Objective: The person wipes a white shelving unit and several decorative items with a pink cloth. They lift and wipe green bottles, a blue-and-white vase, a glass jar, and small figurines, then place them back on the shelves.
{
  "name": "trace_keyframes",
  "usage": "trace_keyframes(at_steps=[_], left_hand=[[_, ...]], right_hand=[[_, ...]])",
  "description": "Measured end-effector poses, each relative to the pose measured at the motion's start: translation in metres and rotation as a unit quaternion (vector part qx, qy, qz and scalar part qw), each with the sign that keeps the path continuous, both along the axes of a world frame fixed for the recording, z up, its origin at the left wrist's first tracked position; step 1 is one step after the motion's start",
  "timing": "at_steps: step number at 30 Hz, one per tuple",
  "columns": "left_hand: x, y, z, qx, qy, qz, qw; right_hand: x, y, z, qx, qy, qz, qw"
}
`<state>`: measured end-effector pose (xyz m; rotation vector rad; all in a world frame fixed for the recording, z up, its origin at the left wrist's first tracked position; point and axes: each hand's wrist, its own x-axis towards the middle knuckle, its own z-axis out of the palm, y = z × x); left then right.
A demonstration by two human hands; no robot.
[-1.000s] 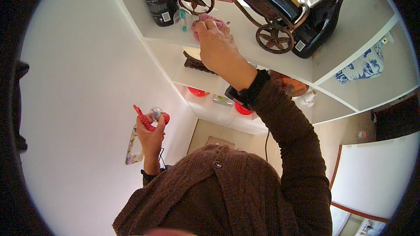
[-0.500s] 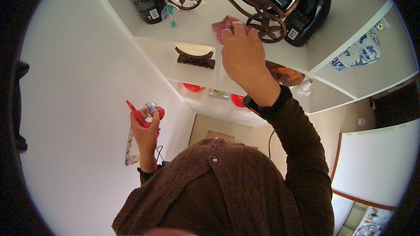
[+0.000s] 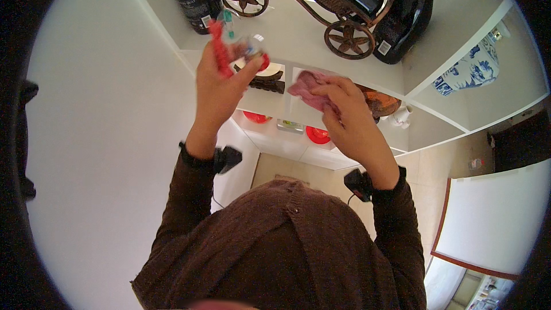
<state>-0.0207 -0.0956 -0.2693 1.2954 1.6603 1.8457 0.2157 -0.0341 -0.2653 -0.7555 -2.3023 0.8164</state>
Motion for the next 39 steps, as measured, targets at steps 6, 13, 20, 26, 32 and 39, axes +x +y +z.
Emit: trace_keyframes(at_steps=[6, 13, 20, 26, 32, 39], left_hand=[[-0.005, 0.083, -0.003, -0.017, 0.157, 0.031, 0.987], [-0.010, 0.132, -0.024, -0.006, 0.134, 0.060, 0.989], [-0.011, 0.150, -0.026, 0.007, 0.161, 0.082, 0.984], [-0.012, 0.150, -0.026, 0.005, 0.160, 0.073, 0.984], [-0.018, 0.138, -0.025, 0.002, 0.186, 0.117, 0.976], [-0.020, 0.127, -0.020, -0.025, 0.185, 0.115, 0.976]], right_hand=[[0.054, -0.010, -0.015, -0.028, -0.005, -0.064, 0.998], [0.098, -0.020, -0.036, -0.074, -0.009, -0.127, 0.989], [0.105, -0.025, -0.052, -0.087, -0.003, -0.151, 0.985], [0.105, -0.024, -0.057, -0.103, -0.011, -0.147, 0.984], [0.098, -0.023, -0.063, -0.112, 0.013, -0.136, 0.984], [0.095, -0.021, -0.064, -0.126, -0.014, -0.126, 0.984]])
